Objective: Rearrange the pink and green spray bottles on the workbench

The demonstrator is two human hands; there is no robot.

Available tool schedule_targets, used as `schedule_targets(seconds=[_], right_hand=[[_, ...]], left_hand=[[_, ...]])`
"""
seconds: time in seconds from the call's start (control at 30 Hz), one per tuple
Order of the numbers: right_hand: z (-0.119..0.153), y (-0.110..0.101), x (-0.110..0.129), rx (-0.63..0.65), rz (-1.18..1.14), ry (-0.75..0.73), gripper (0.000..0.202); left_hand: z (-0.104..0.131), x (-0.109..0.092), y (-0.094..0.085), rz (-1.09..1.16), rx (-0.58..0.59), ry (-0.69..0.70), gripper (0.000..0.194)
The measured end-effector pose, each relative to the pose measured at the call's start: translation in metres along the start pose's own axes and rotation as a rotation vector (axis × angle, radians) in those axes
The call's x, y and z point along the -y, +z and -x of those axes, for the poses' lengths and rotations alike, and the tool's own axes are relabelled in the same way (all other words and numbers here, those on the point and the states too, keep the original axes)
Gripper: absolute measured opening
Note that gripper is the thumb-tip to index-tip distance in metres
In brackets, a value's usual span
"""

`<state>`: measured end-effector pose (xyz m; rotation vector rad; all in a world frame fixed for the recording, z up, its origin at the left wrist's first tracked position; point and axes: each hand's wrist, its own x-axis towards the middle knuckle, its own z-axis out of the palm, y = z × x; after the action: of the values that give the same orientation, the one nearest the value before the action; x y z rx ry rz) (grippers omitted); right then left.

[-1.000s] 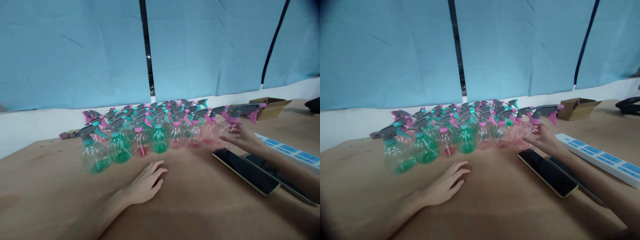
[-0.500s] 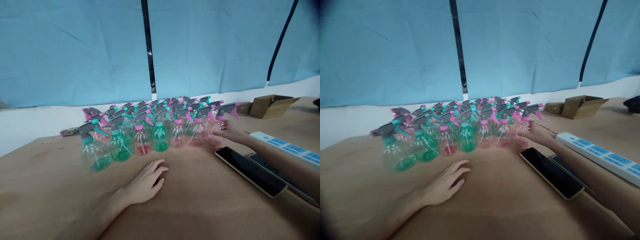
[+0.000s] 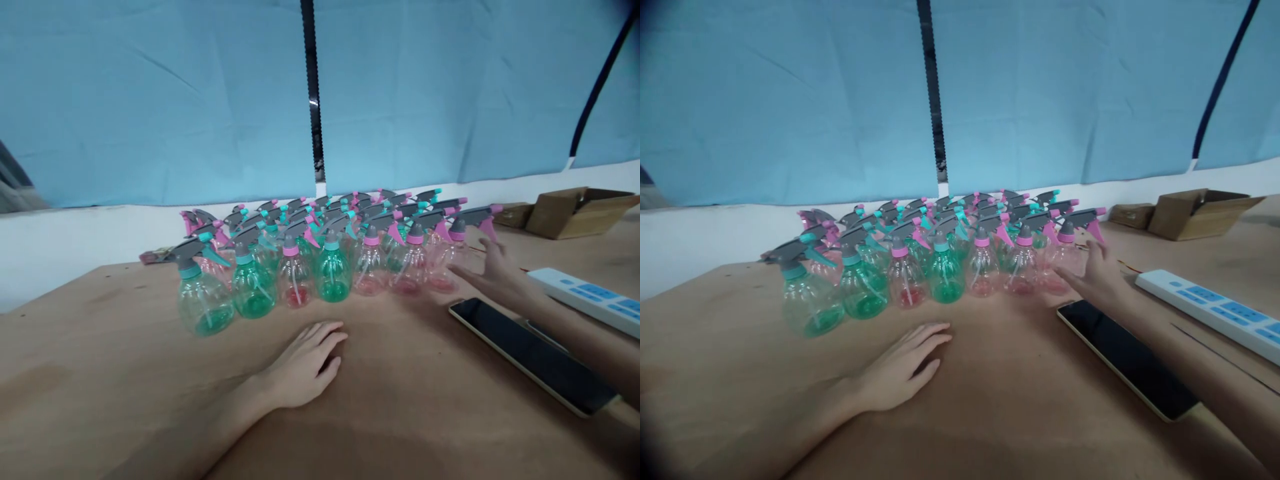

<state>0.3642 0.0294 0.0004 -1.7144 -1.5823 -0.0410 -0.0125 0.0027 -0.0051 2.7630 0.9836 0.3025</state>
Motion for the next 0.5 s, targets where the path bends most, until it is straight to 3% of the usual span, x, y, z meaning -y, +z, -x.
schedule_targets(seconds=[0.03, 0.1, 0.2, 0.27, 0.37, 0.5], right_hand=[[0.016, 0.000, 0.015, -0.045, 0.032, -0.068, 0.076], [0.051, 0.004, 0.049, 0.023, 0.026, -0.230, 0.066], [0.097, 0.020, 0.093, 0.373, 0.033, -0.399, 0.061], [0.113, 0.034, 0.111, 0.537, 0.025, -0.405, 0.063], [0.117, 0.054, 0.127, 0.661, -0.021, -0.471, 0.065], [0.099, 0.071, 0.136, 0.661, -0.020, -0.531, 0.063]], left_hand=[[0.000, 0.000, 0.000, -0.006, 0.004, -0.004, 0.037], [0.000, 0.000, 0.000, -0.011, 0.018, -0.012, 0.039], [-0.001, 0.000, 0.001, -0.006, 0.031, -0.020, 0.040], [-0.001, 0.000, 0.001, -0.006, 0.032, -0.020, 0.041], [-0.001, -0.001, 0.001, -0.016, 0.038, -0.036, 0.045], [-0.001, 0.001, 0.000, -0.067, 0.075, -0.085, 0.055]])
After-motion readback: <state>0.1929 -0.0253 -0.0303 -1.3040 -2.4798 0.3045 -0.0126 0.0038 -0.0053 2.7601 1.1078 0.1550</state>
